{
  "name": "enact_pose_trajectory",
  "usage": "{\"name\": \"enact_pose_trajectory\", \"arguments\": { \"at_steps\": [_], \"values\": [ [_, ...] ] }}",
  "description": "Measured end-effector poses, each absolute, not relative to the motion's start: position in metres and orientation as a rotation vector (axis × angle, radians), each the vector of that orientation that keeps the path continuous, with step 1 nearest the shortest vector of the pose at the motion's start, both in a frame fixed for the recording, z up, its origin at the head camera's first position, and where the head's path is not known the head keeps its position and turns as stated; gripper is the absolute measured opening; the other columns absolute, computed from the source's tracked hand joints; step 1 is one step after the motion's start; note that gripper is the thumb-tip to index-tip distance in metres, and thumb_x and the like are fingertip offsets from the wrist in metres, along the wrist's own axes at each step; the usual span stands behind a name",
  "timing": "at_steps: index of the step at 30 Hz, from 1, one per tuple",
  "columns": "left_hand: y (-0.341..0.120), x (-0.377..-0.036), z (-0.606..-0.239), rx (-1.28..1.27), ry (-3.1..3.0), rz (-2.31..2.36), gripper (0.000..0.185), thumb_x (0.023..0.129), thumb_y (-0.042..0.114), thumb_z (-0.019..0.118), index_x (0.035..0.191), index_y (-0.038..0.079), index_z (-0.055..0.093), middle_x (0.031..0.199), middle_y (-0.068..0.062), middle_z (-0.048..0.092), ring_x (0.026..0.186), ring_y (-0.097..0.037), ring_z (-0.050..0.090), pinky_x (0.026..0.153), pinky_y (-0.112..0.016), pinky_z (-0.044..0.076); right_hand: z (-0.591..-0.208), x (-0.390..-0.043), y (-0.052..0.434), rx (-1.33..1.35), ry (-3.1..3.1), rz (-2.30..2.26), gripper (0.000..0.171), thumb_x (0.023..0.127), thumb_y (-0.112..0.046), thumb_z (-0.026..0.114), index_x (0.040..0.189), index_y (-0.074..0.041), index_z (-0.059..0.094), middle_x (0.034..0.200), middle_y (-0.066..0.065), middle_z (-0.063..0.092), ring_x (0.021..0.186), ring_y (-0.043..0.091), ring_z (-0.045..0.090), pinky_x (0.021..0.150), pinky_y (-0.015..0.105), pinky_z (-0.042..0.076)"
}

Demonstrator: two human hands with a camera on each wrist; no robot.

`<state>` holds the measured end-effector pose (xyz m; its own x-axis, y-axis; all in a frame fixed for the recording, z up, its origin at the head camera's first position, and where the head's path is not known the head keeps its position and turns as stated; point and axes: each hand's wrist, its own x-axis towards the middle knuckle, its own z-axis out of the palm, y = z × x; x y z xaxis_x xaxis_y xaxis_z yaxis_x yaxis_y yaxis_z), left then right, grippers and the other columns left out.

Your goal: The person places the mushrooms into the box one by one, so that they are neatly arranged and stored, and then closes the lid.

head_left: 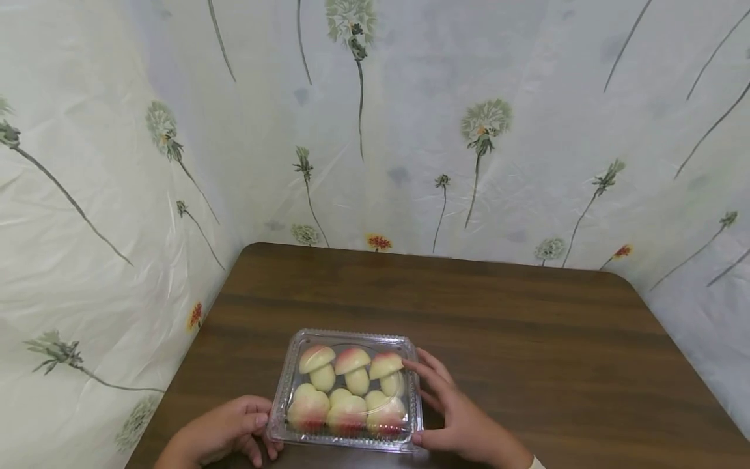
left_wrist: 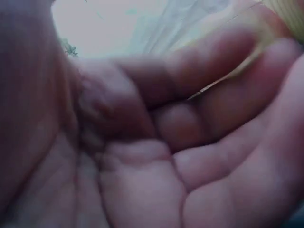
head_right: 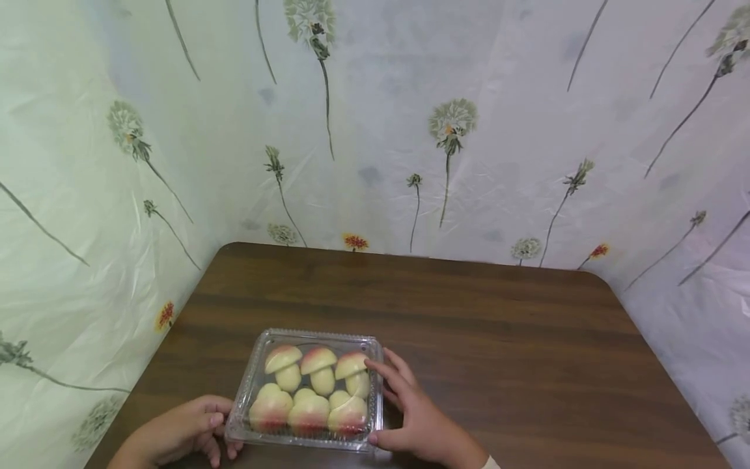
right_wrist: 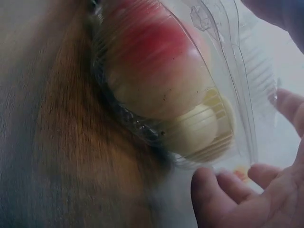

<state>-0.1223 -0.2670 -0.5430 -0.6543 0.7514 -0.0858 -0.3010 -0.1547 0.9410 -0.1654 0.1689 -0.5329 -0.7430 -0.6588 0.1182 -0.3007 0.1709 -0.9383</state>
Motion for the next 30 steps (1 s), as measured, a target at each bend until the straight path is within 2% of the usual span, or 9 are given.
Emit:
{"name": "enact_pose_trajectory", "arguments": {
  "at_steps": [3,6,10,12,14,16,20,26,30],
  "values": [
    [-0.262,-0.119,-0.543,0.496,1.4,1.825,0.043,0.11,0.012,0.046,0.11,-0.03,0.051,0.099,-0.005,0.078,0.088,-0.013,0.075,0.067,-0.021,0.06,-0.533,-0.162,0.171,-0.906,2.168,-1.562,0.101,0.084,-0.014,0.085,0.166,-0.02,0.028,0.17,0.02,0.001,0.152,0.026,0.027,0.114,0.025,0.042],
    [-0.259,-0.118,-0.542,0.442,1.463,1.793,0.045,0.108,0.011,0.051,0.107,-0.034,0.049,0.094,-0.005,0.079,0.081,-0.011,0.074,0.061,-0.019,0.057,-0.536,-0.159,0.172,-0.848,2.164,-1.558,0.11,0.084,-0.014,0.086,0.169,-0.024,0.016,0.164,0.021,0.011,0.143,0.037,0.038,0.112,0.027,0.045],
    [-0.257,-0.119,-0.542,0.393,1.487,1.764,0.045,0.106,0.011,0.052,0.104,-0.034,0.05,0.091,-0.005,0.078,0.078,-0.01,0.073,0.058,-0.019,0.057,-0.538,-0.156,0.17,-0.659,2.049,-1.614,0.128,0.086,-0.01,0.083,0.167,-0.028,-0.014,0.136,0.023,0.046,0.112,0.027,0.063,0.095,0.031,0.059],
    [-0.253,-0.122,-0.543,0.384,1.466,1.755,0.048,0.106,0.012,0.051,0.103,-0.036,0.047,0.089,-0.005,0.078,0.076,-0.01,0.073,0.06,-0.02,0.058,-0.537,-0.154,0.171,-0.547,1.958,-1.641,0.128,0.09,-0.008,0.078,0.164,-0.027,-0.025,0.112,0.019,0.061,0.09,0.021,0.07,0.079,0.032,0.063],
    [-0.249,-0.125,-0.545,0.381,1.435,1.756,0.05,0.105,0.012,0.049,0.1,-0.038,0.041,0.085,-0.004,0.077,0.073,-0.009,0.072,0.061,-0.021,0.059,-0.537,-0.153,0.172,-0.475,1.862,-1.659,0.123,0.094,-0.006,0.072,0.163,-0.021,-0.029,0.09,0.016,0.069,0.073,0.018,0.071,0.066,0.033,0.064],
    [-0.245,-0.126,-0.546,0.385,1.41,1.758,0.052,0.104,0.011,0.047,0.098,-0.039,0.037,0.082,-0.002,0.076,0.071,-0.007,0.071,0.061,-0.022,0.059,-0.537,-0.152,0.173,-0.429,1.774,-1.672,0.114,0.098,-0.005,0.066,0.162,-0.013,-0.028,0.079,0.013,0.072,0.063,0.016,0.07,0.059,0.032,0.062],
    [-0.244,-0.127,-0.546,0.406,1.386,1.785,0.05,0.102,0.008,0.046,0.092,-0.039,0.033,0.077,0.002,0.074,0.068,-0.005,0.07,0.059,-0.021,0.058,-0.539,-0.151,0.17,-0.389,1.644,-1.714,0.103,0.098,-0.002,0.059,0.164,-0.006,-0.02,0.074,0.007,0.073,0.057,0.011,0.068,0.054,0.027,0.059],
    [-0.247,-0.128,-0.547,0.445,1.339,1.818,0.046,0.101,0.004,0.044,0.089,-0.039,0.031,0.077,0.004,0.074,0.068,-0.004,0.071,0.059,-0.019,0.058,-0.541,-0.15,0.165,-0.453,1.565,-1.776,0.1,0.099,0.004,0.058,0.168,-0.016,-0.012,0.071,0.003,0.069,0.057,0.008,0.065,0.053,0.022,0.056],
    [-0.249,-0.13,-0.55,0.461,1.321,1.821,0.047,0.101,0.004,0.044,0.089,-0.039,0.032,0.077,0.003,0.075,0.07,-0.004,0.072,0.06,-0.02,0.058,-0.542,-0.148,0.163,-0.517,1.58,-1.787,0.1,0.099,0.006,0.057,0.168,-0.016,-0.013,0.069,0.0,0.067,0.057,0.004,0.064,0.051,0.019,0.054]
  ]
}}
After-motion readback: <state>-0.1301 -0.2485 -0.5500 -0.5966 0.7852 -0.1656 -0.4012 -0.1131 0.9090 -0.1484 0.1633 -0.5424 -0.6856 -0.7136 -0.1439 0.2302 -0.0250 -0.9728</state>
